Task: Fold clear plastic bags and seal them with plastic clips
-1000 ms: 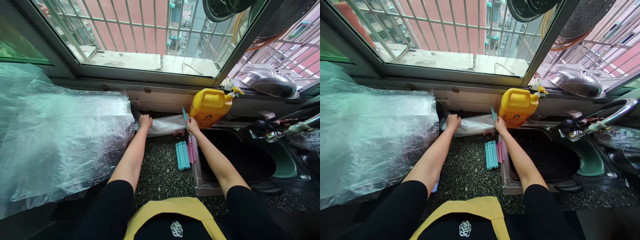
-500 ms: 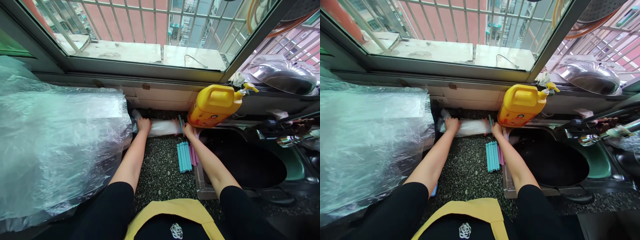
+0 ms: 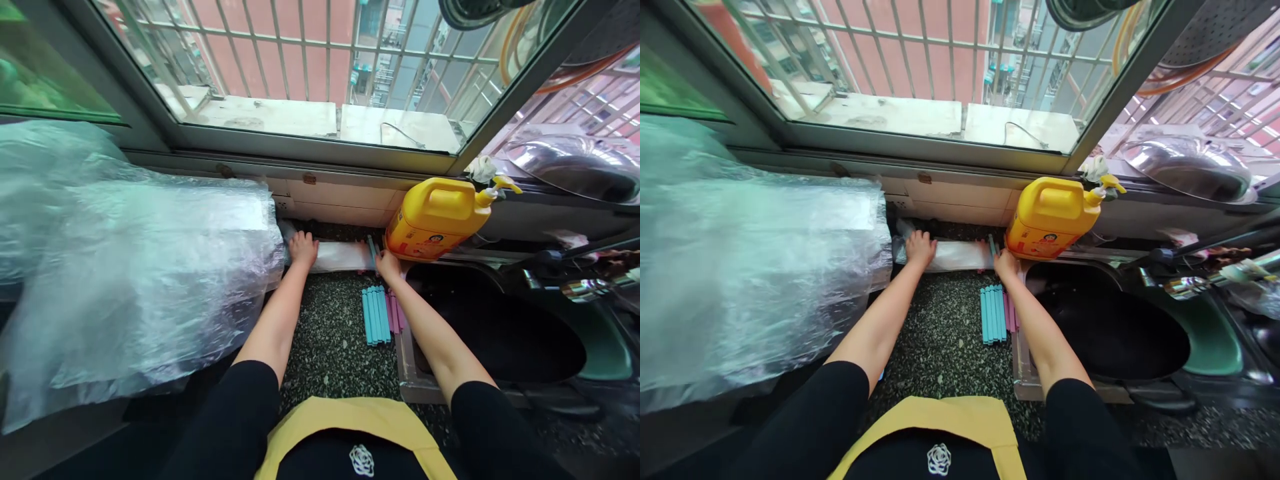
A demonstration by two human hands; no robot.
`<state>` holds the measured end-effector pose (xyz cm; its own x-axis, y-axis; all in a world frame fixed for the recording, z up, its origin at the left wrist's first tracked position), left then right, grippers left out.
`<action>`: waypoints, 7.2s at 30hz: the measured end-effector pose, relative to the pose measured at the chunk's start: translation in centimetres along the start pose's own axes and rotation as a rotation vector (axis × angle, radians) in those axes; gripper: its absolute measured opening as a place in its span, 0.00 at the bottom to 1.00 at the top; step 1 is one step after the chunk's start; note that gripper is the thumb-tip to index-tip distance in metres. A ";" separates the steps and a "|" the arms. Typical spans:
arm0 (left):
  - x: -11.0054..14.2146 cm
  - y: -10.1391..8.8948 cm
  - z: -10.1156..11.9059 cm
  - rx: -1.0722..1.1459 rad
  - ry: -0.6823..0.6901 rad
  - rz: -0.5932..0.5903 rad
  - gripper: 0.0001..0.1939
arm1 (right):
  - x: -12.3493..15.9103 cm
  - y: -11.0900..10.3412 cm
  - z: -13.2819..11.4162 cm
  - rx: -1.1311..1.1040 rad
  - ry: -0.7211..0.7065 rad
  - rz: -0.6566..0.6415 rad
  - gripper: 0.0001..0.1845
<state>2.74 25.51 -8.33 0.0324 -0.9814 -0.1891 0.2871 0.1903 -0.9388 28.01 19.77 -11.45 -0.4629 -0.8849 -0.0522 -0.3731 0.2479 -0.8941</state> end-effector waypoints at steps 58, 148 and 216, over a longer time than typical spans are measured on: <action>8.2 -25.9 -11.1 0.094 0.241 0.468 0.26 | 10.4 -12.4 -29.6 -1.012 -0.369 -0.384 0.06; 15.2 -25.7 4.5 1.418 0.102 -0.095 0.11 | 21.1 -20.5 -1.5 -0.877 -0.616 0.535 0.07; 20.7 -9.0 -0.1 1.789 -0.503 -0.204 0.26 | 14.0 -30.8 -8.9 -0.710 -0.455 0.414 0.05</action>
<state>0.75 3.45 -3.81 0.0200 -0.9606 0.2773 0.8467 0.1637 0.5062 25.82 3.26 19.30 -0.3659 -0.7045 -0.6081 -0.7217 0.6274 -0.2925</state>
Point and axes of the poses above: each hand's wrist, its own x-axis away from the middle knuckle, its own y-axis out of the palm, z = x × y, the point moved 2 cm from there along -x, towards the middle knuckle, and after that the axes turned 14 degrees about z, right-handed, at the moved point
